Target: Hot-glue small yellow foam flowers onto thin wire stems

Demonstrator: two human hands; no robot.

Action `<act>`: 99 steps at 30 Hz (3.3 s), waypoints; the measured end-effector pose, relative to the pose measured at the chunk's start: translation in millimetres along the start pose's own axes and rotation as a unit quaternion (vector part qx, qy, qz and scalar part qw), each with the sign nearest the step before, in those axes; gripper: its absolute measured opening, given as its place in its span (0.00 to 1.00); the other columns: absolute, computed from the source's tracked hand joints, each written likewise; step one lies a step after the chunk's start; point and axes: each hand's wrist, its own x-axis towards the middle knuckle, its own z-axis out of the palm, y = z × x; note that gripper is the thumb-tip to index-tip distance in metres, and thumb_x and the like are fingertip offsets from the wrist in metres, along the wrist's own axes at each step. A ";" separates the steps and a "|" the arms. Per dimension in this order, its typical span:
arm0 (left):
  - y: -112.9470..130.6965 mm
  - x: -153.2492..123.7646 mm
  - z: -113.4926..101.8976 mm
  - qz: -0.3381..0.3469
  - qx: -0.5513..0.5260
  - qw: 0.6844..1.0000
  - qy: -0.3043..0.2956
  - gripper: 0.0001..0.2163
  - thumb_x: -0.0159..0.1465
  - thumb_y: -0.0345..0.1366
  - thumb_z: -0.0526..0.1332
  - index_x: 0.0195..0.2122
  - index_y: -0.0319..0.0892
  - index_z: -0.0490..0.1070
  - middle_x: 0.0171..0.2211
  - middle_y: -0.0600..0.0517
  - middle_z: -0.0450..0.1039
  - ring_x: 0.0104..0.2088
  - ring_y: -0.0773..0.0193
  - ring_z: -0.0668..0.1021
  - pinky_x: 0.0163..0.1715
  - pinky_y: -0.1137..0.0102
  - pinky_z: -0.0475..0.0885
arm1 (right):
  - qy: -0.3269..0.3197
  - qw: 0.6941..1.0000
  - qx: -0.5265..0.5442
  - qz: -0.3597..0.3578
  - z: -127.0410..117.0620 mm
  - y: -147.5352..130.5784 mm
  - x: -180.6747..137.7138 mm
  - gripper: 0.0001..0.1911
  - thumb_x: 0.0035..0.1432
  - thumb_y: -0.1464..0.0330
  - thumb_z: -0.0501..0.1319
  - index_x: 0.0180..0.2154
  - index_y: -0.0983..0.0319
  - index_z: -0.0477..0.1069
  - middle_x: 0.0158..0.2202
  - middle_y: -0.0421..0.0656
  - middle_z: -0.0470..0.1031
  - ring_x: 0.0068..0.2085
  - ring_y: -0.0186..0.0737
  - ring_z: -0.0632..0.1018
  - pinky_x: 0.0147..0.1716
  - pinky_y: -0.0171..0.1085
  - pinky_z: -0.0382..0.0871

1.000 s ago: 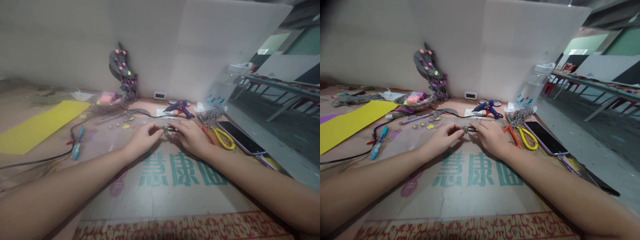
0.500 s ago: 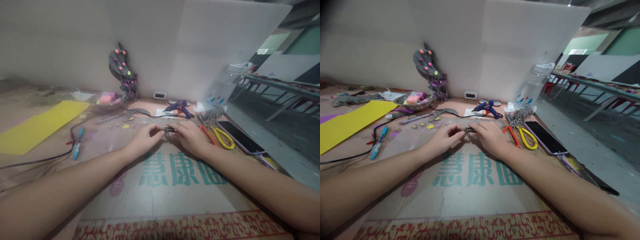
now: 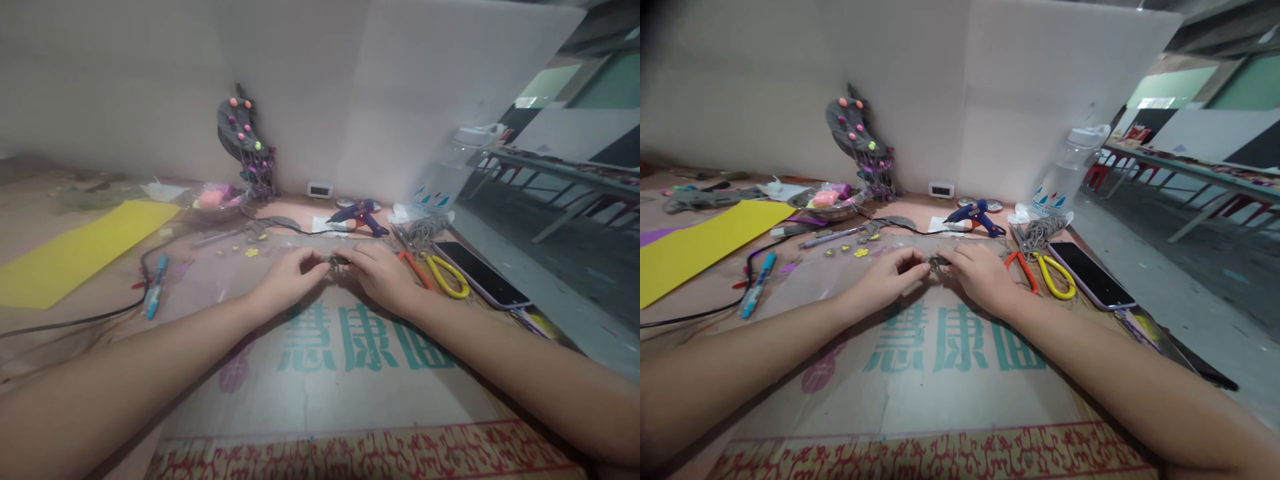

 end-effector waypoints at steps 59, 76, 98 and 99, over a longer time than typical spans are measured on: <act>0.5 -6.0 1.5 0.055 0.059 0.996 -0.036 0.11 0.65 0.40 0.55 0.33 0.40 0.72 0.31 0.52 0.75 0.31 0.65 0.74 0.31 0.71 0.66 | -0.016 0.914 0.324 0.244 -6.7 -27.3 5.8 0.09 0.61 0.67 0.56 0.31 0.63 0.72 0.29 0.40 0.74 0.32 0.35 0.74 0.33 0.32 0.66; 3.3 -3.5 -1.1 0.038 0.018 0.999 0.001 0.10 0.65 0.39 0.54 0.32 0.40 0.71 0.30 0.53 0.74 0.31 0.64 0.74 0.33 0.71 0.67 | 0.036 0.861 0.413 0.295 -0.4 -20.0 3.3 0.11 0.62 0.62 0.56 0.43 0.61 0.68 0.30 0.39 0.70 0.30 0.36 0.74 0.32 0.35 0.69; -1.6 -0.3 -6.8 -0.016 -0.042 0.991 0.127 0.12 0.64 0.44 0.56 0.35 0.40 0.71 0.33 0.51 0.74 0.35 0.62 0.75 0.37 0.70 0.68 | 0.027 0.914 0.305 0.267 -2.0 -20.6 2.7 0.06 0.57 0.65 0.61 0.30 0.61 0.70 0.28 0.39 0.74 0.29 0.35 0.73 0.29 0.33 0.66; -0.4 -0.9 -6.7 -0.014 -0.036 0.992 0.123 0.12 0.64 0.44 0.56 0.35 0.40 0.71 0.33 0.51 0.74 0.35 0.62 0.74 0.36 0.70 0.68 | 0.027 0.916 0.301 0.264 -2.2 -20.4 2.9 0.07 0.57 0.65 0.62 0.29 0.61 0.69 0.28 0.39 0.74 0.29 0.35 0.73 0.29 0.33 0.65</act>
